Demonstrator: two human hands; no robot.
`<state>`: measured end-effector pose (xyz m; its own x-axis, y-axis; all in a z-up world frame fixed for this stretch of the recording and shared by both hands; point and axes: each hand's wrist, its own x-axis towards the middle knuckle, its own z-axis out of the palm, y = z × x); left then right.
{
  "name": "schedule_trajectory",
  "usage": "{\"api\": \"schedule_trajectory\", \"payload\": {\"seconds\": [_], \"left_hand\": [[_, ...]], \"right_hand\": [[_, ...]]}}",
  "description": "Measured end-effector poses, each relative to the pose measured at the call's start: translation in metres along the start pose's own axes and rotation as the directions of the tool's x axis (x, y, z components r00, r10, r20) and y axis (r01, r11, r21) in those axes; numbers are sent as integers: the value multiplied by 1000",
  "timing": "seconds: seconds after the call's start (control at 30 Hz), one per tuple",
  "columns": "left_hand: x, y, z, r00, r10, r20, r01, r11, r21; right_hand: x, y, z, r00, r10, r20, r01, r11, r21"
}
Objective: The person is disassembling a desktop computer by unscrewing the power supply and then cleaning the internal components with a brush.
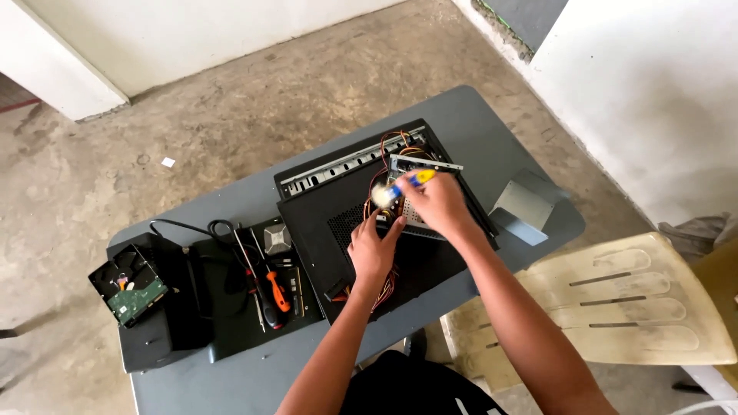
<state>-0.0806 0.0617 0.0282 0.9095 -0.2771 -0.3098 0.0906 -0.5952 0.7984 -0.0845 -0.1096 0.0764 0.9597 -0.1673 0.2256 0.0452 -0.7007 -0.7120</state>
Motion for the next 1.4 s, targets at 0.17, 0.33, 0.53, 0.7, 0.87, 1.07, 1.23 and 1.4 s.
{"api": "schedule_trajectory", "payload": {"seconds": [0.17, 0.33, 0.53, 0.7, 0.87, 1.07, 1.23, 1.4], "left_hand": [[-8, 2, -12, 996, 62, -58, -49, 977, 208], [-45, 3, -37, 999, 36, -37, -26, 972, 232], [-59, -27, -24, 999, 28, 46, -43, 927, 374], [-55, -34, -22, 998, 32, 45, -46, 934, 355], [-60, -12, -43, 989, -65, 131, 105, 940, -325], [3, -25, -27, 933, -117, 340, 342, 580, -739], [81, -48, 4, 781, -27, 623, 610, 242, -754], [105, -30, -8, 764, 108, 637, 615, 179, -768]], "right_hand": [[-37, 2, -62, 892, 200, -405, -77, 951, 299], [-73, -9, -62, 967, 73, -243, -108, 985, -134], [-55, 30, 13, 1000, 11, 16, -2, 890, -456], [-37, 68, 42, 991, -69, 114, 118, 853, -508], [-42, 66, 11, 989, -141, 51, 146, 835, -530], [-55, 62, -50, 953, -295, 65, 279, 775, -566], [-55, 20, -112, 922, -381, 65, 355, 770, -530], [-53, 11, -149, 912, -402, 85, 393, 794, -464]]}}
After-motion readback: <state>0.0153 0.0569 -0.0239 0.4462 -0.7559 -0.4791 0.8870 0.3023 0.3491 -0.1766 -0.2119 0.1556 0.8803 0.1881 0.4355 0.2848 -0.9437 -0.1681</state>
